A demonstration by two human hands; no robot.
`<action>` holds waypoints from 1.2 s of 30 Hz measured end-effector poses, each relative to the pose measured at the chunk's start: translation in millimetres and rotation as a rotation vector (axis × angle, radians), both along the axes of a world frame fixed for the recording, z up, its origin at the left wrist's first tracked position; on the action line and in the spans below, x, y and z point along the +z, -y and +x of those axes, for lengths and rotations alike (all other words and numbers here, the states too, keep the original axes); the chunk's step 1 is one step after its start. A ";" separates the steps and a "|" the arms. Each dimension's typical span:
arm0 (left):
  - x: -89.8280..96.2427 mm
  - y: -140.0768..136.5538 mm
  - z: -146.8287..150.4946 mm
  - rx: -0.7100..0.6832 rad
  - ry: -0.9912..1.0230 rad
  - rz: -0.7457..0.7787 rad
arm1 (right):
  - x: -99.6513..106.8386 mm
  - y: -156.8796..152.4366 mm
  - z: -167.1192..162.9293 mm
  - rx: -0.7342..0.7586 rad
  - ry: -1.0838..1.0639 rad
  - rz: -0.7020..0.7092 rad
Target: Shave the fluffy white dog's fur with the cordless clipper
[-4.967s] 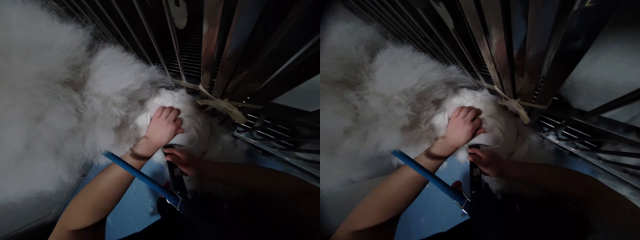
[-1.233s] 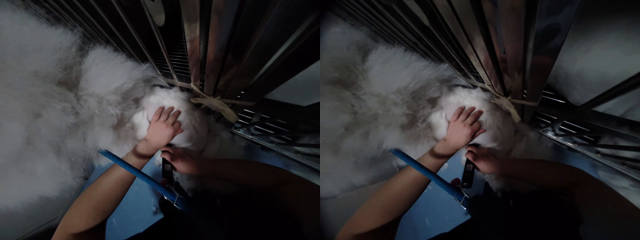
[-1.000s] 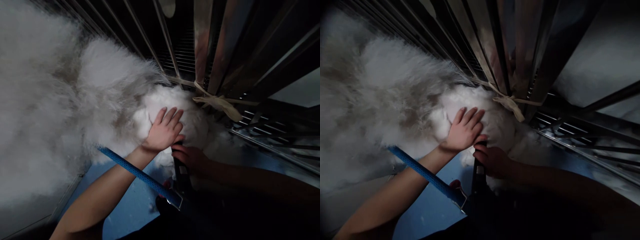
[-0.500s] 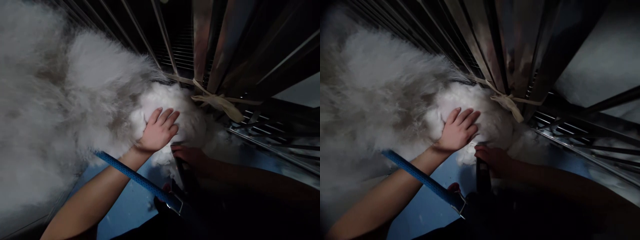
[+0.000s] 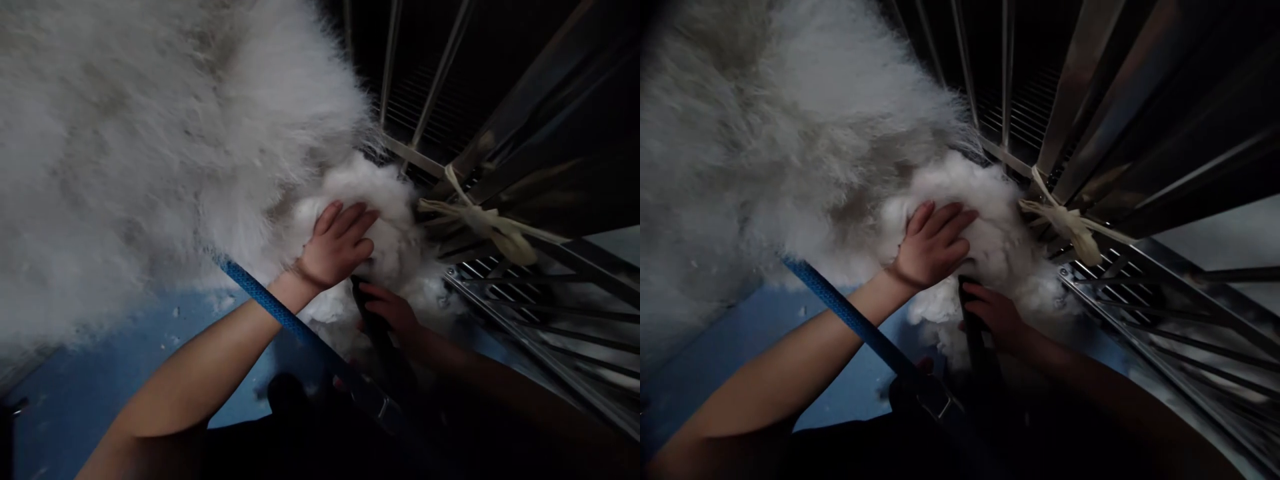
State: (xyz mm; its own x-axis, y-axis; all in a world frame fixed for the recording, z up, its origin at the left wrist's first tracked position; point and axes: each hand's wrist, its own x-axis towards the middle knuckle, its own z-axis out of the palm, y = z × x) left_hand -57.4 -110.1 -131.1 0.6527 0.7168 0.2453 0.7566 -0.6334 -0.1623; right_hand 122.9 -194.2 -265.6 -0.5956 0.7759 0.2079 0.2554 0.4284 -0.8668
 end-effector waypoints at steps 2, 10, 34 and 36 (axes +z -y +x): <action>-3.2 3.0 1.3 0.001 0.002 0.024 | 3.2 -3.7 -2.3 -0.028 -0.003 0.027; -5.4 4.6 3.5 0.013 -0.028 0.021 | 14.1 -15.0 5.5 -0.013 0.011 0.199; -5.6 -21.7 14.7 -0.143 0.118 0.090 | 43.4 -42.8 44.7 0.161 0.172 0.294; -5.0 -22.5 16.4 -0.130 0.132 0.082 | 44.1 -41.3 47.2 0.189 0.186 0.346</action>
